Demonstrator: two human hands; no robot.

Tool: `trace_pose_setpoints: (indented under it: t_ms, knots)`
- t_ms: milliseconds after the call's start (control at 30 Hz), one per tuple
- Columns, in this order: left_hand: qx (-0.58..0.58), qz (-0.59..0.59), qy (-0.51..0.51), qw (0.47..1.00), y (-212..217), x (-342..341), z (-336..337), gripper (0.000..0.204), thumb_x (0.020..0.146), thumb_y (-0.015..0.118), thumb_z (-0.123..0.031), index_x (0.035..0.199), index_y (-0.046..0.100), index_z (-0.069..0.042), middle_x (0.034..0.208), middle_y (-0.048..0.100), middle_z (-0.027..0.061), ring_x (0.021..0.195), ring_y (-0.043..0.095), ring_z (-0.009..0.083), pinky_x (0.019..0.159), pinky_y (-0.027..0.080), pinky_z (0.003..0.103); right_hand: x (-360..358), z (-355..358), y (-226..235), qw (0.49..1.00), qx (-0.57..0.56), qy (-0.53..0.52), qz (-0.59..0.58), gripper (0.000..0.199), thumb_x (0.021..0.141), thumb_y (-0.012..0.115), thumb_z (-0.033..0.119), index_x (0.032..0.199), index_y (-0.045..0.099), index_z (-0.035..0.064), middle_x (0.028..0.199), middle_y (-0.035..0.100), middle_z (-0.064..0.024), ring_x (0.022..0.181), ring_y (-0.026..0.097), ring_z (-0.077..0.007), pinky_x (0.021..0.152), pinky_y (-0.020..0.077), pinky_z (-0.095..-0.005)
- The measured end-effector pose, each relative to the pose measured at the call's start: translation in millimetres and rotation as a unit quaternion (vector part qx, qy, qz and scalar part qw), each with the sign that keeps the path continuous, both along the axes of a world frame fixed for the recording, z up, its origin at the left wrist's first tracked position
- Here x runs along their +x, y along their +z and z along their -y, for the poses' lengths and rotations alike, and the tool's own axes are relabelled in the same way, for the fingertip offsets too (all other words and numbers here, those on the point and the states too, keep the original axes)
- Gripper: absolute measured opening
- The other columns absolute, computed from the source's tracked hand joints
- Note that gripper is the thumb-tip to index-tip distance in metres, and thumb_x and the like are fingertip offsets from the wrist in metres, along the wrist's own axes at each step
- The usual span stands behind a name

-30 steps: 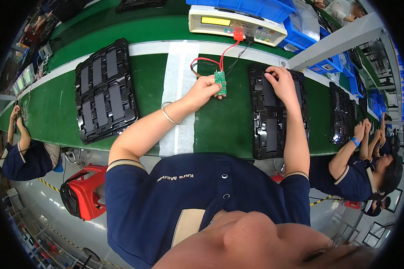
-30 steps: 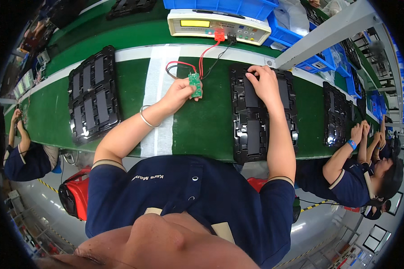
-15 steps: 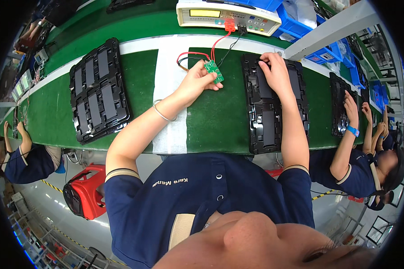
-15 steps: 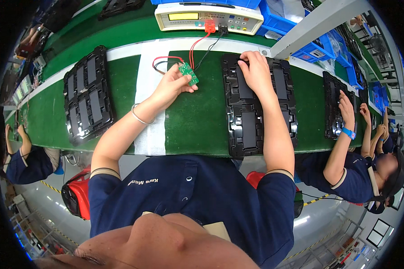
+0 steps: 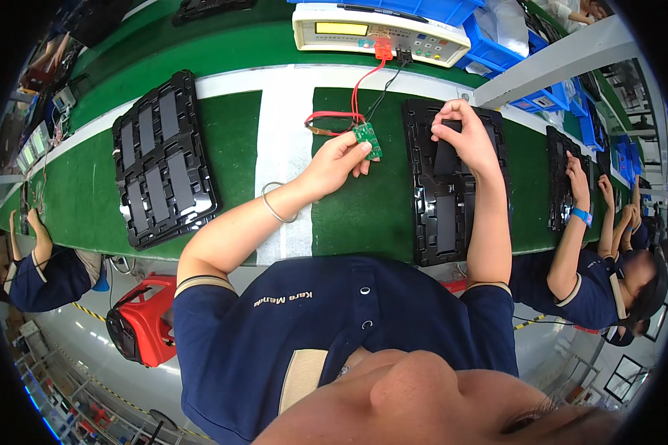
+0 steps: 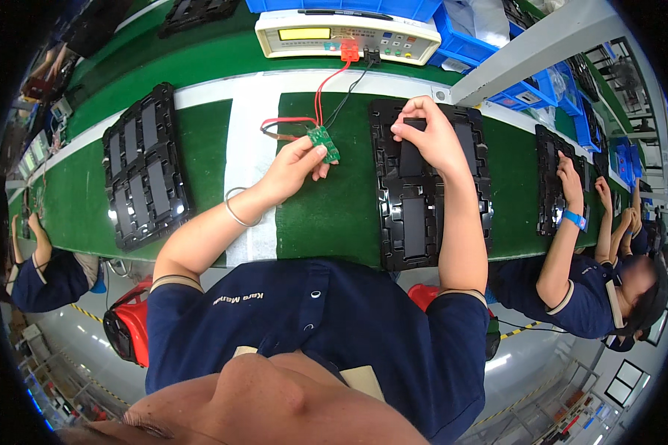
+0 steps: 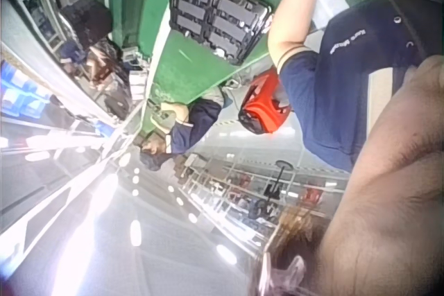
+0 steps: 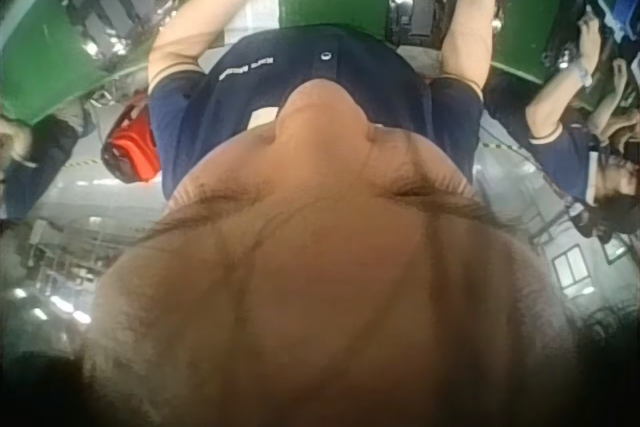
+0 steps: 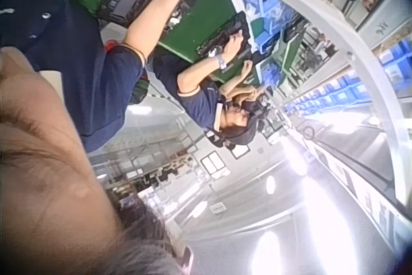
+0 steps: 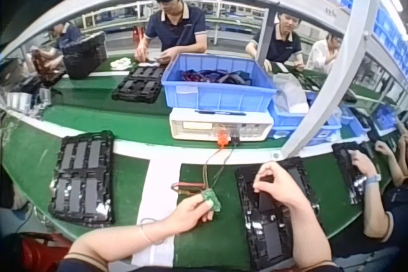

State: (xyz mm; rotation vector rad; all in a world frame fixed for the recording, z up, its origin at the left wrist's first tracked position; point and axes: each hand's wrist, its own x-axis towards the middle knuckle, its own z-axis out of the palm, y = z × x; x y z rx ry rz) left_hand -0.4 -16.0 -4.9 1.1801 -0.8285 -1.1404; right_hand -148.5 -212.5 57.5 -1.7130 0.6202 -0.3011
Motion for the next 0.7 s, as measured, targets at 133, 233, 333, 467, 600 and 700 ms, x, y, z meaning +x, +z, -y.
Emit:
trace_pose_setpoints:
  t_ms: [133,233,333,467,600,700]
  knots:
    - [-0.019,-0.054,0.015,0.998,2.7,-3.0,0.4,0.019,0.092,0.038,-0.020,0.084,0.048,-0.005,0.070,0.053,0.0014,0.059,0.048,0.0064,0.055,0.041,0.020,-8.0,3.1,-5.7,0.998,0.035,0.048,0.024,0.031,0.072,0.059,-0.004,0.099,0.046,0.0047,0.084,0.049,-0.0034,0.077,0.052,-0.0117,0.070,0.0442,-0.0254]
    - [-0.007,-0.036,0.023,0.999,3.0,-0.9,-2.7,0.020,0.092,0.038,-0.020,0.083,0.048,-0.006,0.071,0.053,0.0012,0.059,0.048,0.0059,0.054,0.040,0.020,-7.4,3.3,-7.3,0.995,0.093,0.021,0.013,0.030,0.072,0.058,-0.005,0.098,0.046,0.0051,0.084,0.049,-0.0036,0.078,0.051,-0.0111,0.071,0.0428,-0.0248]
    - [0.007,-0.016,0.021,1.000,5.0,-0.3,-4.0,0.020,0.091,0.040,-0.020,0.083,0.049,-0.005,0.069,0.053,0.0007,0.059,0.047,0.0051,0.054,0.039,0.020,0.1,-9.2,-5.3,0.997,0.070,0.003,0.036,0.029,0.072,0.056,-0.006,0.097,0.046,0.0050,0.084,0.048,-0.0034,0.078,0.049,-0.0105,0.073,0.0412,-0.0243]
    - [0.033,0.007,0.008,0.999,14.2,-4.9,-4.6,0.021,0.091,0.042,-0.021,0.082,0.050,-0.004,0.066,0.052,-0.0007,0.057,0.046,0.0045,0.052,0.038,0.019,11.8,-35.3,3.6,0.995,0.004,0.046,0.086,0.029,0.072,0.056,-0.007,0.096,0.045,0.0045,0.082,0.048,-0.0028,0.078,0.047,-0.0100,0.073,0.0394,-0.0231]
    - [0.044,0.023,-0.009,0.999,11.8,-5.5,-4.9,0.024,0.091,0.041,-0.022,0.080,0.052,-0.003,0.063,0.052,-0.0010,0.054,0.046,0.0046,0.050,0.039,0.019,20.5,-58.8,-15.0,0.987,0.079,0.104,0.092,0.033,0.073,0.057,-0.006,0.100,0.044,0.0071,0.082,0.048,-0.0020,0.076,0.046,-0.0091,0.070,0.0385,-0.0229]
    - [0.037,0.007,-0.006,0.999,11.8,-5.4,-5.7,0.025,0.091,0.041,-0.022,0.079,0.052,-0.003,0.063,0.052,-0.0004,0.054,0.047,0.0045,0.050,0.039,0.019,23.8,-69.1,-19.4,0.982,0.161,0.079,0.053,0.031,0.074,0.057,-0.004,0.100,0.043,0.0062,0.087,0.046,-0.0019,0.083,0.045,-0.0093,0.076,0.0373,-0.0226]
